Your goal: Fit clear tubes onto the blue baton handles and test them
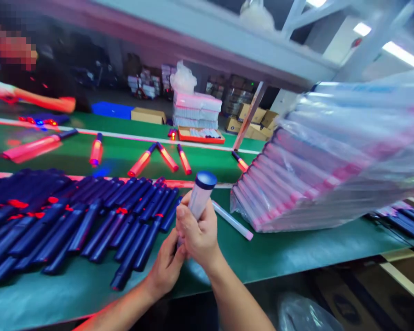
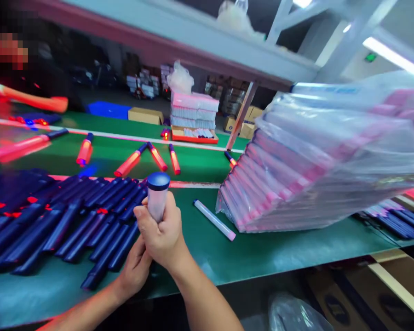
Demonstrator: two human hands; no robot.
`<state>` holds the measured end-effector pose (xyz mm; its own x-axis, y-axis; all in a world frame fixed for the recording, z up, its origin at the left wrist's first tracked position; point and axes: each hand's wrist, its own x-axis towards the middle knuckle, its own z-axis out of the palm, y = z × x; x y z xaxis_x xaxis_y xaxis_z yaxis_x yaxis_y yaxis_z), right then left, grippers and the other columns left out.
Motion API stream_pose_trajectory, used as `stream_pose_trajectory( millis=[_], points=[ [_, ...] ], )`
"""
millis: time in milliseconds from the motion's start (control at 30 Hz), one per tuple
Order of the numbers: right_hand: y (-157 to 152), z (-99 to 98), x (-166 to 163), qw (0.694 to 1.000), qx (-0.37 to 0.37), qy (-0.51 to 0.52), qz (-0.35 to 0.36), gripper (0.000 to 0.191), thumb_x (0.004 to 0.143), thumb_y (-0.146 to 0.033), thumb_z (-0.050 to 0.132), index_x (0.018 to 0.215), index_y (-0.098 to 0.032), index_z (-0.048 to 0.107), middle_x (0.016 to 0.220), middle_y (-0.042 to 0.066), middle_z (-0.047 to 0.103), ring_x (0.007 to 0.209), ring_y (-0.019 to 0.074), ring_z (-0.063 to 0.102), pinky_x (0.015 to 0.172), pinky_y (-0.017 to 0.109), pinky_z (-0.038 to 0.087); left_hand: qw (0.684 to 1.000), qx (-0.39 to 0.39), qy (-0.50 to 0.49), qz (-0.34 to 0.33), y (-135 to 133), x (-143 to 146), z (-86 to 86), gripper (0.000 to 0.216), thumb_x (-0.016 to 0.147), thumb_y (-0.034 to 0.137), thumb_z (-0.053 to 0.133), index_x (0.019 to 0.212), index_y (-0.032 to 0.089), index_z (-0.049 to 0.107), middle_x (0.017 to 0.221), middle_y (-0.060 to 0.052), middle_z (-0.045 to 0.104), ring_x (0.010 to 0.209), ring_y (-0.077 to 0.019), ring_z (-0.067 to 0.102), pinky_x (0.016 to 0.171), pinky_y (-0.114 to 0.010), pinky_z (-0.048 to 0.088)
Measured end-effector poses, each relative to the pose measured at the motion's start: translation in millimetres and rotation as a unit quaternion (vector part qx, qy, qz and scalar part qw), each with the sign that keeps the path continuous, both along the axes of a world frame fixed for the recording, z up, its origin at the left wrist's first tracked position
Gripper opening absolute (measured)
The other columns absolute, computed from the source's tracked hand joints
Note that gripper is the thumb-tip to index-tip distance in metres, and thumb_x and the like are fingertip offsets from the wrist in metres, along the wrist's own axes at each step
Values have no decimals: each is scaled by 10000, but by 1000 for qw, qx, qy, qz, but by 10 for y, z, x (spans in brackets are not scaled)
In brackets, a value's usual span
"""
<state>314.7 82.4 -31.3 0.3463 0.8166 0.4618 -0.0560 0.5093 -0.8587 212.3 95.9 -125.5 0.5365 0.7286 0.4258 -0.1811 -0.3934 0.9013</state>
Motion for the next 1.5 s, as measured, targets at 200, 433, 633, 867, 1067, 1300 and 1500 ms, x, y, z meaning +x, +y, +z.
stream_pose_trajectory(
  millis=[200,433,633,867,1067,1300,1500],
  points=[
    [102,-473,873,908,-179,-303,-229,505,973,-365,449,1436,-171,397,1367,157,605,1189,200,636,1000,359,529,981,9,184,52,412,721,401,547,1050,568,151,961,184,530,651,23,519,465,-137,510,458,-255,437],
    [-339,-1020,1741,808,-336,-411,-255,387,826,-114,564,1206,-94,632,1311,222,644,1301,321,545,1178,494,327,933,156,302,114,1292,1185,731,368,958,295,553,1272,104,566,1264,-216,625,1236,-347,553,1043,-494,414],
    [-387,-999,1684,835,-305,-356,-287,350,860,-152,548,1206,-138,602,1240,179,671,1218,278,588,1128,452,382,855,292,422,76,1059,564,266,346,849,98,587,1180,65,681,1200,-262,642,1271,-418,485,1097,-605,288],
    [-394,-632,1390,941,-169,-74,-284,453,920,-373,490,1346,-245,402,1066,26,608,704,103,612,603,254,520,859,296,415,45,894,506,154,609,882,-20,373,1441,168,528,1415,-211,532,1254,-344,492,990,-532,451],
    [-458,-332,1198,960,-41,249,-117,497,866,-424,671,1314,-353,469,809,-90,518,513,25,460,486,156,390,929,171,328,-11,524,458,196,589,872,131,551,1453,64,481,1393,-216,580,1204,-304,590,1049,-454,474],
    [-491,-57,873,943,10,317,-100,305,920,-392,620,1200,-286,560,751,-89,411,485,10,333,448,136,316,921,-302,82,-231,-353,63,304,684,925,454,651,1528,216,434,993,-72,716,706,-157,640,633,-293,535],
    [-452,-2,724,914,20,385,-130,188,976,-391,545,1104,-253,558,753,-83,406,482,7,337,440,128,321,931,-289,88,-207,-311,-95,211,617,921,459,671,1476,239,512,878,-18,653,665,-116,561,607,-244,497]
  ],
)
